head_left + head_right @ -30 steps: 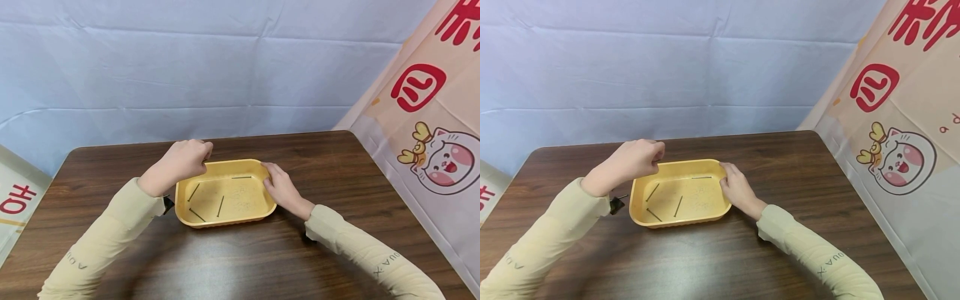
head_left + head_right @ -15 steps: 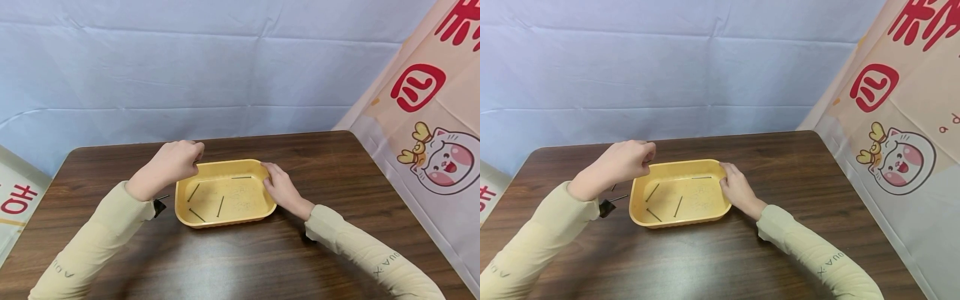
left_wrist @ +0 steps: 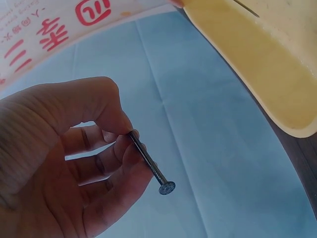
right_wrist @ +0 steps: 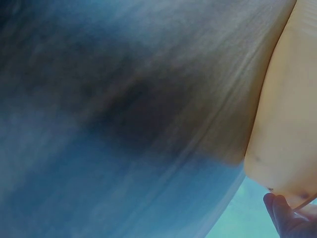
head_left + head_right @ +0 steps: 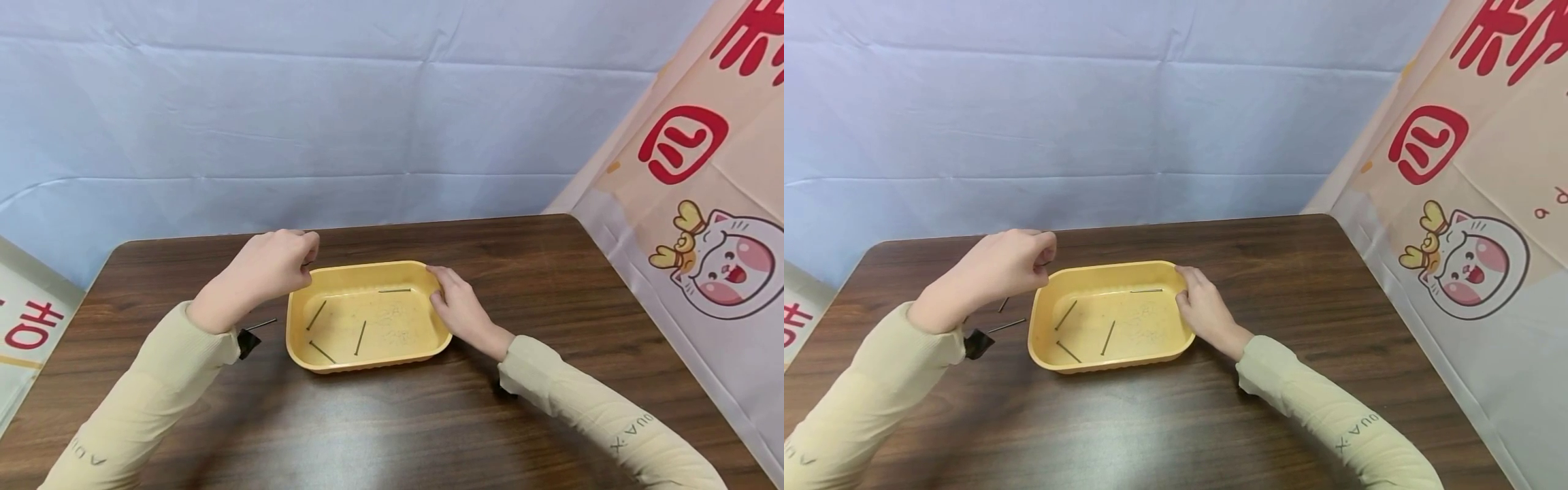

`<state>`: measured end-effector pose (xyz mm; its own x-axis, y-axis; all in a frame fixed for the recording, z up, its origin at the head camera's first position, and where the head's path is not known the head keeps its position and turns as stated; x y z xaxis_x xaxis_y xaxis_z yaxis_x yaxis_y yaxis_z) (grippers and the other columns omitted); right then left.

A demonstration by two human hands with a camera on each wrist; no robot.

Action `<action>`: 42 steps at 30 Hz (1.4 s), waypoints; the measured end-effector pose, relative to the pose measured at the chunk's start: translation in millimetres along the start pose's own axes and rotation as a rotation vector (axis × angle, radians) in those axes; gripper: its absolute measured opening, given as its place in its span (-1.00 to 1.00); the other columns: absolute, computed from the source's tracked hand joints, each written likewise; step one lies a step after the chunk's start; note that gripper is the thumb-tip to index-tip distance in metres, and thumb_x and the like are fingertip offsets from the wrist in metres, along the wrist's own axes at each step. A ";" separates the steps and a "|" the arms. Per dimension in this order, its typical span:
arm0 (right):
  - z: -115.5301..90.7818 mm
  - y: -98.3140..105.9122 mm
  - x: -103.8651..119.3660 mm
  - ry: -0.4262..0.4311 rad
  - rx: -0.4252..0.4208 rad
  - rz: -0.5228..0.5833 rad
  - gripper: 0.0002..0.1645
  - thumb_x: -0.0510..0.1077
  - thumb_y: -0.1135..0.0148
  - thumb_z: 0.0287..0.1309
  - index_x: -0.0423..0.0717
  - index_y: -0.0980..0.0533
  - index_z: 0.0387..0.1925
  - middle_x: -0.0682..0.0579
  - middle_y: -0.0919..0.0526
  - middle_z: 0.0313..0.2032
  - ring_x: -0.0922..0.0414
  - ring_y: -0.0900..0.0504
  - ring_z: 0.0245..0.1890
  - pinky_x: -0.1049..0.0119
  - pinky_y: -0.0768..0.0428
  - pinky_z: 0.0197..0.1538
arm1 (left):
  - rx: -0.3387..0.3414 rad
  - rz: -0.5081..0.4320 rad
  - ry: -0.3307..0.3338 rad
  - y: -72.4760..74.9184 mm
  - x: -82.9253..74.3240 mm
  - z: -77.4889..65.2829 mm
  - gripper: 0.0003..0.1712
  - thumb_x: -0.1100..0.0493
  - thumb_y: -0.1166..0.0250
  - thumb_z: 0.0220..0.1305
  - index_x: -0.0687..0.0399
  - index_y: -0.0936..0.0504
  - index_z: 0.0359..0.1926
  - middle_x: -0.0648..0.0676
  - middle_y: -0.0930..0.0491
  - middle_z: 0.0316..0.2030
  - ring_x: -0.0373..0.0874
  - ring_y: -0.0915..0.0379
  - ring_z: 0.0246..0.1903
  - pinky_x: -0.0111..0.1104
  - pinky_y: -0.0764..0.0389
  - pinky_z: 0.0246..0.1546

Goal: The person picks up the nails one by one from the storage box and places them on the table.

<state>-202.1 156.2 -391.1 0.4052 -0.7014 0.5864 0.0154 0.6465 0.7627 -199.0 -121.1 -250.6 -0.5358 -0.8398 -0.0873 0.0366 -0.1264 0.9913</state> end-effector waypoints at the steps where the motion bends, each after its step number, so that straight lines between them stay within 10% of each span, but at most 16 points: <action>1: -0.1 0.0 0.0 -0.001 0.000 0.001 -0.47 -0.38 0.06 0.11 -0.27 -0.30 0.17 -0.19 -0.41 0.09 0.01 -0.48 -0.14 0.20 -0.47 -0.20 | 0.001 -0.002 0.003 0.1 0.7 -0.7 -0.83 0.40 -0.07 -0.21 0.05 -0.36 -0.55 -0.07 -0.32 -0.61 -0.14 -0.19 -0.65 -0.34 -0.20 -0.65; 42: -0.9 0.4 0.7 0.021 -0.018 -0.014 -0.47 -0.38 0.05 0.10 -0.28 -0.31 0.17 -0.19 -0.42 0.07 0.01 -0.49 -0.12 0.18 -0.49 -0.17 | 0.039 -0.107 0.196 -15.7 42.6 -30.2 -0.86 0.31 -0.15 -0.21 0.09 -0.46 -0.48 -0.07 -0.41 -0.64 -0.17 -0.33 -0.62 -0.29 -0.35 -0.58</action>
<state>-201.0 156.2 -390.6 0.4241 -0.7040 0.5697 0.0375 0.6421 0.7657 -197.0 -170.8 -272.8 -0.3604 -0.9099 -0.2056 -0.0466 -0.2025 0.9782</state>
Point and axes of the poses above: each hand's wrist, its own z-axis towards the middle knuckle, its own y-axis out of the back of the hand, x = y × z, the point moved 2 cm from there along z, towards the middle knuckle
